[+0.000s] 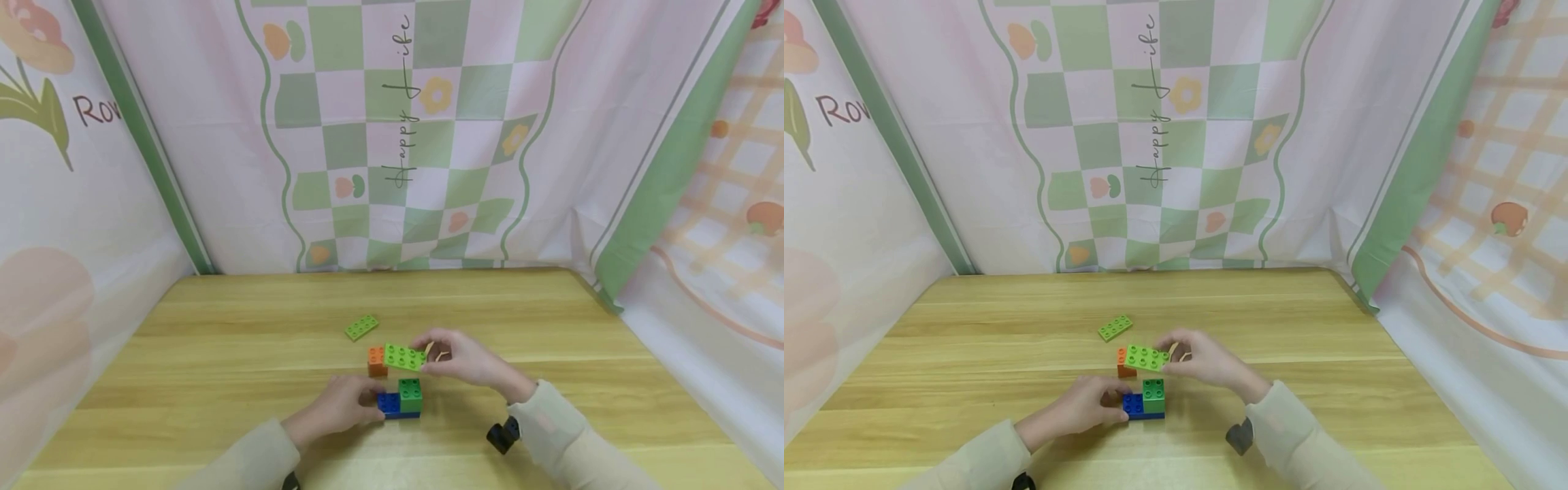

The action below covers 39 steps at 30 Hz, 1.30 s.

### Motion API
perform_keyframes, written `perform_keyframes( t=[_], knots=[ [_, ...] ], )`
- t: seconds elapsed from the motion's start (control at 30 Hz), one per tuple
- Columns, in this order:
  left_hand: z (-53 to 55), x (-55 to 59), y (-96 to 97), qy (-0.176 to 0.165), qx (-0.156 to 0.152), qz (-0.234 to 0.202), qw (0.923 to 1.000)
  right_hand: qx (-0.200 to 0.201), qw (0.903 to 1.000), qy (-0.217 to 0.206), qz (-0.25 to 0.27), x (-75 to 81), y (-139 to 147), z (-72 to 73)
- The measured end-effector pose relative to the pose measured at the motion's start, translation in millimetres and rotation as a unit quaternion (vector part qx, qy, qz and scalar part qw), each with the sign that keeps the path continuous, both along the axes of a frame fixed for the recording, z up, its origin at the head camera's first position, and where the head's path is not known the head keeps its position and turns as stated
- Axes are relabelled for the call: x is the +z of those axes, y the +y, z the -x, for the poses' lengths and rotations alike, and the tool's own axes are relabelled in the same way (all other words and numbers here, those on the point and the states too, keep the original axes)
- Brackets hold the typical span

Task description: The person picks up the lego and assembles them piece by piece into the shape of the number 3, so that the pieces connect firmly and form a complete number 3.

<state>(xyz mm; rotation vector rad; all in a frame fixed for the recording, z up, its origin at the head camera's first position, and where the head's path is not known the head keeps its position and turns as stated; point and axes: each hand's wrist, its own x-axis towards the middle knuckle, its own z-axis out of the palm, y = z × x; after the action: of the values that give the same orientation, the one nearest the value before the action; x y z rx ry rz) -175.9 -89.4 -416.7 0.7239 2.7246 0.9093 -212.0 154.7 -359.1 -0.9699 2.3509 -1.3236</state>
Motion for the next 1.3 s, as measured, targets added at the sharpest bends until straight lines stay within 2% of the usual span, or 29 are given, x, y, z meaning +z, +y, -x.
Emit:
perform_keyframes(
  t=[0.2, 0.47, 0.77, 1.03, 1.3],
  knots=[
    [0.4, 1.4, -0.1, -0.014, 0.000, -0.003, 0.9999, 0.015, 0.9999, -0.004, 0.004, -3.3, -1, -2.6],
    [0.3, 1.2, 0.2, -0.003, -0.002, -0.004, 1.0000, 0.026, 0.9996, -0.010, 0.009, -11.2, -3, -3.5],
    [-0.4, 0.6, -0.4, -0.008, 0.000, -0.010, 0.9999, 0.042, 0.9990, -0.015, -0.002, -16.6, -5, -4.8],
    [-0.5, -0.2, 0.4, 0.002, 0.004, -0.013, 0.9999, 0.051, 0.9985, -0.017, -0.012, -19.6, -6, -4.1],
    [-1.6, -0.1, 0.3, 0.012, -0.005, -0.017, 0.9998, 0.063, 0.9978, -0.009, -0.018, -18.4, -7, -5.4]
  ],
)
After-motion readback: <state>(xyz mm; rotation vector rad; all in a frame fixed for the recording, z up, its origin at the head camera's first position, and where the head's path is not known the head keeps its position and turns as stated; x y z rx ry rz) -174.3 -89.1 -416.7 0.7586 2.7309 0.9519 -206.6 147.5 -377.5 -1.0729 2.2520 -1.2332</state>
